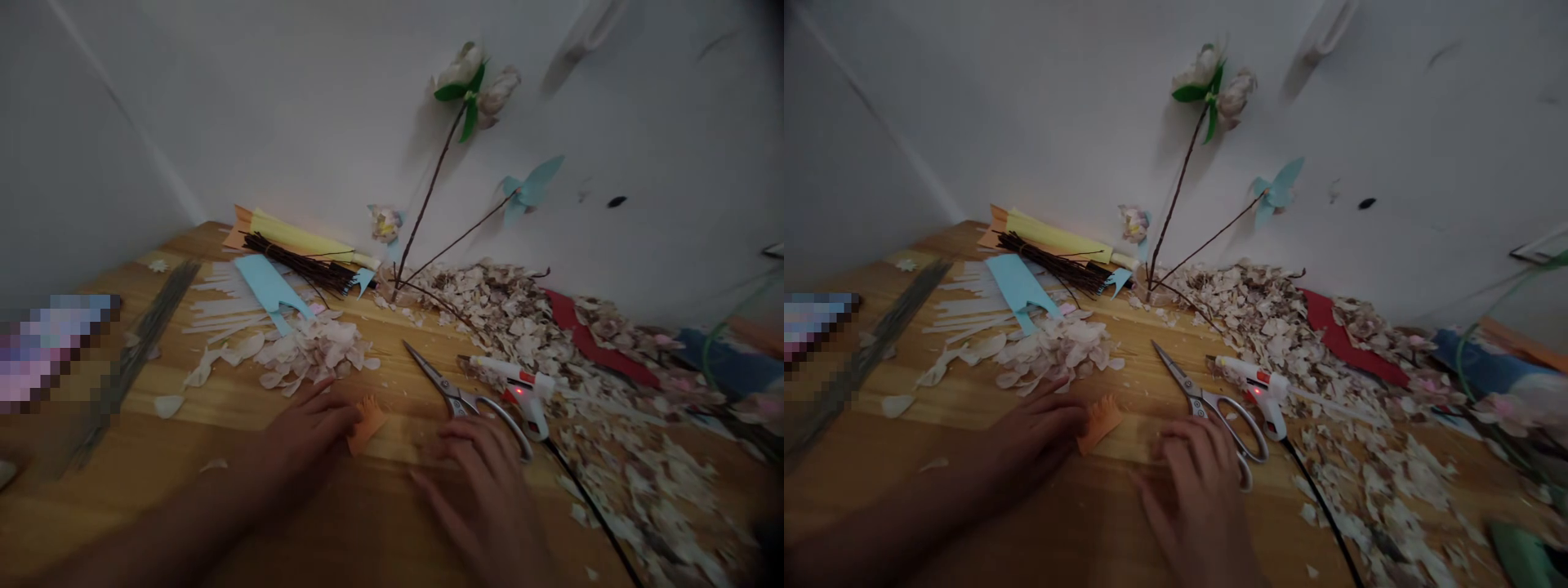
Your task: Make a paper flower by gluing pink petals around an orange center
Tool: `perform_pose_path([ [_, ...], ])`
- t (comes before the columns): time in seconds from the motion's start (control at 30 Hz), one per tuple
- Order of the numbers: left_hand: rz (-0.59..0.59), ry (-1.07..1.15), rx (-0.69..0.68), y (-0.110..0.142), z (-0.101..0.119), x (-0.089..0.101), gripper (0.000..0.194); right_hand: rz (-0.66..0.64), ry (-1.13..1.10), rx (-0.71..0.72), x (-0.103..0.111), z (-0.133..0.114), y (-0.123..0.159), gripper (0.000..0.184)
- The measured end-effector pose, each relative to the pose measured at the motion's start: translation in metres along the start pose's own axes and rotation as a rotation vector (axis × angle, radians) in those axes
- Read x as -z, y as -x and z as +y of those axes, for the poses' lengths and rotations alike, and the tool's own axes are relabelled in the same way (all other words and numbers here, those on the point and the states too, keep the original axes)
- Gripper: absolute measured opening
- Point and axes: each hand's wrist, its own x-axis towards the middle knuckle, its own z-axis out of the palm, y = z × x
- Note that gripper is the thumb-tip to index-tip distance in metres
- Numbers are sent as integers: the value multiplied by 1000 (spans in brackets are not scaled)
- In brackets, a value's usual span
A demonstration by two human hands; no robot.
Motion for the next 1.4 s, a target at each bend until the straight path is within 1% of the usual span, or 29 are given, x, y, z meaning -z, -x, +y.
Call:
perform_pose_path([
  [0.13,2,50,52,-3,5,1,21,-79,-137,-47,-7,-12,-7,13],
  [0.23,44,89,122,-4,9,3,22,-90,-203,-65,-13,-18,-8,13],
  [0.3,133,98,156,-4,12,5,22,-63,-214,-67,-16,-19,-8,12],
  [0.4,306,85,164,-2,16,5,24,-16,-186,-48,-17,-17,-7,13],
  [0.43,329,74,166,0,18,5,25,5,-172,-38,-18,-16,-7,14],
  [0.47,328,58,171,2,19,3,26,23,-161,-26,-18,-16,-6,14],
  [0.53,266,25,185,6,22,0,30,44,-151,9,-19,-17,-4,15],
  [0.63,109,-10,236,10,26,-5,38,55,-177,67,-24,-22,-2,13],
  [0.73,5,2,283,13,30,-5,44,70,-222,82,-31,-26,-1,14],
  [0.93,-15,94,297,16,33,-4,46,96,-242,66,-37,-27,-4,13],
  [1.0,-12,110,314,16,33,-5,47,91,-243,74,-38,-27,-6,14],
  [1.2,-3,134,308,19,32,-9,47,109,-244,114,-40,-26,-7,21],
  [1.3,-35,148,335,20,32,-9,46,126,-240,128,-41,-26,-7,25],
  [1.4,-66,154,346,18,33,-7,45,130,-242,127,-41,-27,-8,22],
])
